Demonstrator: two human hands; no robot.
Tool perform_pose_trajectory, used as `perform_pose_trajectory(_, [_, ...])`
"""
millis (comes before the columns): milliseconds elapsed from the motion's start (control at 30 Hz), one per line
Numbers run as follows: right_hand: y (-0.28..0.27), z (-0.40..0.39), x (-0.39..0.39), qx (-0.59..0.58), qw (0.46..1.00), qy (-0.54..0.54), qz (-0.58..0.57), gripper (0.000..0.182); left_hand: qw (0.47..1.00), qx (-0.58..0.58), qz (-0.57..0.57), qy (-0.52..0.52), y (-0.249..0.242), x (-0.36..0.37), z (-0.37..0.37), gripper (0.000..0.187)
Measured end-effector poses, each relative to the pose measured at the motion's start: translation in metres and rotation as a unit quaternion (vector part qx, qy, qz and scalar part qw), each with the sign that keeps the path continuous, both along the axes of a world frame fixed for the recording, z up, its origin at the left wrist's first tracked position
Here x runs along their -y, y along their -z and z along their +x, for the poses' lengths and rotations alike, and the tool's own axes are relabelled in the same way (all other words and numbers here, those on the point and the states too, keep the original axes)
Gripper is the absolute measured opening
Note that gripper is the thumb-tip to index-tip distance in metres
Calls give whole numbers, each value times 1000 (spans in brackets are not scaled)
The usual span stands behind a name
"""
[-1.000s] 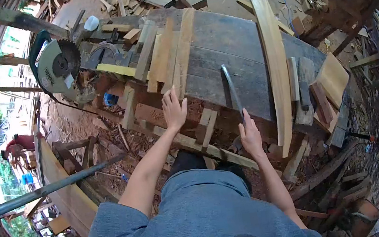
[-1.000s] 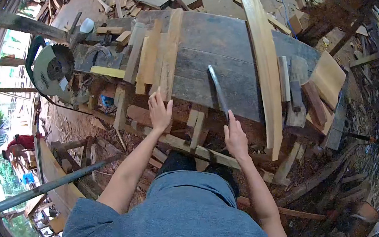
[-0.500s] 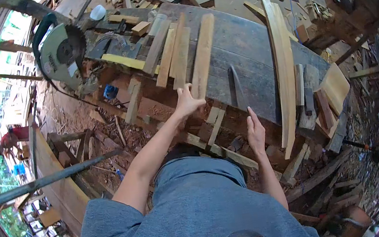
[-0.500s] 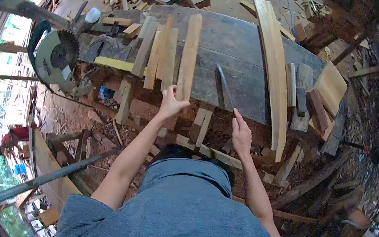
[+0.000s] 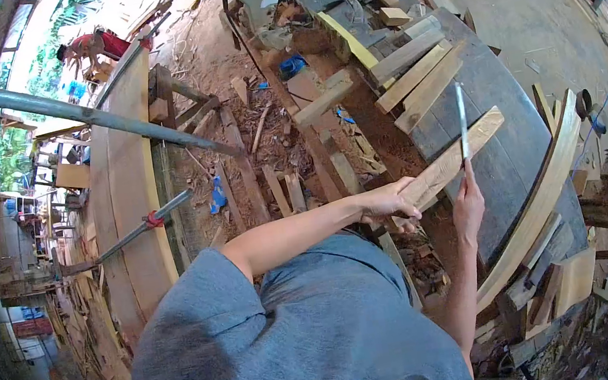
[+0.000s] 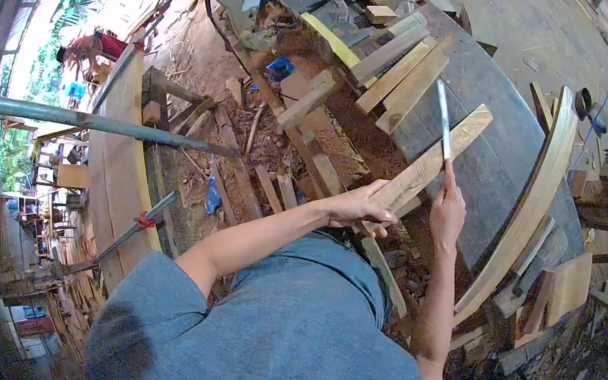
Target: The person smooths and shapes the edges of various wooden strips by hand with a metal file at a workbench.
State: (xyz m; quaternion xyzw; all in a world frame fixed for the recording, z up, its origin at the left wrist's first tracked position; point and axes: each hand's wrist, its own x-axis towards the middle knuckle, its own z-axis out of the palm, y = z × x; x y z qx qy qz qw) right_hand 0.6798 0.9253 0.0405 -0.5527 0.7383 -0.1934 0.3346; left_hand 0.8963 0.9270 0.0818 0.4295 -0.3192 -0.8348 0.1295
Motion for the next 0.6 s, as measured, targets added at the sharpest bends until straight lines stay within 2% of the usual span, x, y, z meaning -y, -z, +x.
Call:
perform_pose_trajectory(67, [7, 5, 0, -2, 995, 18, -93, 50, 1000, -8, -10, -6, 4, 4, -1, 66])
perform_pose_trajectory(133, [-13, 20, -16, 27, 997, 20, -73, 53, 998, -36, -14, -40, 21, 8, 0, 63])
perform_pose_trajectory(167, [-18, 25, -28, 1, 998, -17, -64, 55, 999, -6, -7, -50, -6, 11, -2, 61])
perform_pose_trajectory(233, [-25, 30, -48, -24, 994, -71, -85, 62, 999, -8, -30, -41, 5, 11, -1, 60])
perform_pose_trajectory(367, [-9, 15, -9, -36, 992, -53, -108, 62, 996, 21, -87, -7, 3, 11, -2, 61])
perform_pose_trajectory(433, [-13, 3, 27, -47, 999, -12, -4, 63, 992, 67, -103, 18, -25, 15, -6, 65])
perform_pose_trajectory(467, [-12, 3, 34, -55, 998, 8, 5, 63, 985, 67, -155, 35, -11, 16, -5, 67])
perform_pose_trajectory(533, [-8, 5, 32, -16, 1000, 17, -2, 66, 982, 16, -186, 7, 5, 13, 2, 70])
perform_pose_trajectory(600, [4, 19, 0, -43, 998, -37, -30, 69, 981, 41, -189, 6, 8, 15, 9, 71])
